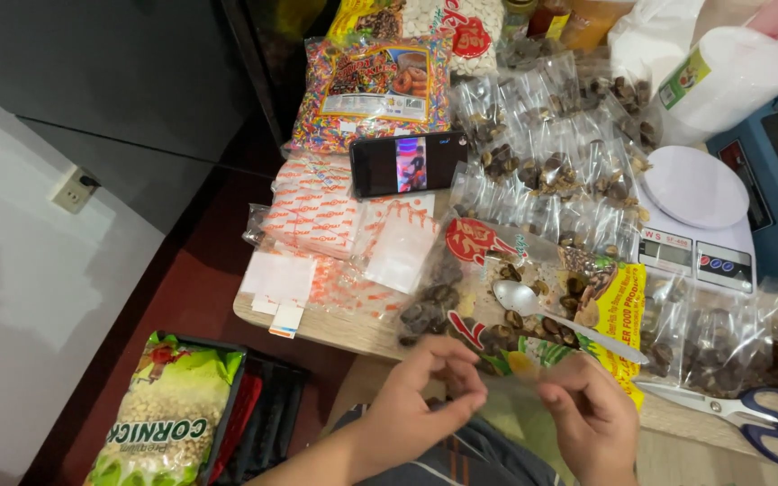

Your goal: Packaging small dried food items into individual plastic bags using a spoon and a digital scale for portioning.

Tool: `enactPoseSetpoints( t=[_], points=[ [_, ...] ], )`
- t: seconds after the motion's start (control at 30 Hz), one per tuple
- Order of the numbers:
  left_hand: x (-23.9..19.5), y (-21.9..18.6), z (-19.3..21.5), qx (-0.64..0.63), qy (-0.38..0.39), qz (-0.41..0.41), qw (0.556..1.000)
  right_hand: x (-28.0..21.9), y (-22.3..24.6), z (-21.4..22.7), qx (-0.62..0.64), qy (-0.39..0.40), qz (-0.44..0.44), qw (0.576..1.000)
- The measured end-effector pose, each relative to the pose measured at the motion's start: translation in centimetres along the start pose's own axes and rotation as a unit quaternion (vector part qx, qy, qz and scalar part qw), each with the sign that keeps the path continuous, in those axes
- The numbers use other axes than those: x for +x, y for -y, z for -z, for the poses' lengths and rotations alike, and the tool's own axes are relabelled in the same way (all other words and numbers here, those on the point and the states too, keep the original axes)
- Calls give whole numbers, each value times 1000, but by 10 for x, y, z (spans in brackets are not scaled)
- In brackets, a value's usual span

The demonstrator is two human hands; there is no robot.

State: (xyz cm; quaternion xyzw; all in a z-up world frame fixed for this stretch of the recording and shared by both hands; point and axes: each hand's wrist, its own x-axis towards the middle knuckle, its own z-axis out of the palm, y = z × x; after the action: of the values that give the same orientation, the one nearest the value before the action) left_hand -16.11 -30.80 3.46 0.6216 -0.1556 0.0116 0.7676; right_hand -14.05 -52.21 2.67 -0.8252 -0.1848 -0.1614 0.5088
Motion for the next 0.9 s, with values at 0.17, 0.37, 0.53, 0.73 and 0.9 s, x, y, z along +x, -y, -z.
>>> enactPoseSetpoints(
  t=[0.17, 0.37, 0.53, 0.73, 0.9],
  points=[
    [0, 2, 9, 202, 168, -14, 965, -16, -25, 5, -110, 37, -31, 993],
    [-1, 4, 11, 207, 74, -51, 974, -11, -13, -2, -119, 39, -16, 992],
    [2, 8, 11, 187, 33, -17, 982, -10, -9, -3, -85, 71, 89, 990],
    [7, 7, 13, 136, 59, -16, 989, -14, -12, 4, -104, 59, 12, 993],
    [13, 34, 28, 67, -11, 64, 996, 9, -25, 30, -132, 127, 0, 983]
  ],
)
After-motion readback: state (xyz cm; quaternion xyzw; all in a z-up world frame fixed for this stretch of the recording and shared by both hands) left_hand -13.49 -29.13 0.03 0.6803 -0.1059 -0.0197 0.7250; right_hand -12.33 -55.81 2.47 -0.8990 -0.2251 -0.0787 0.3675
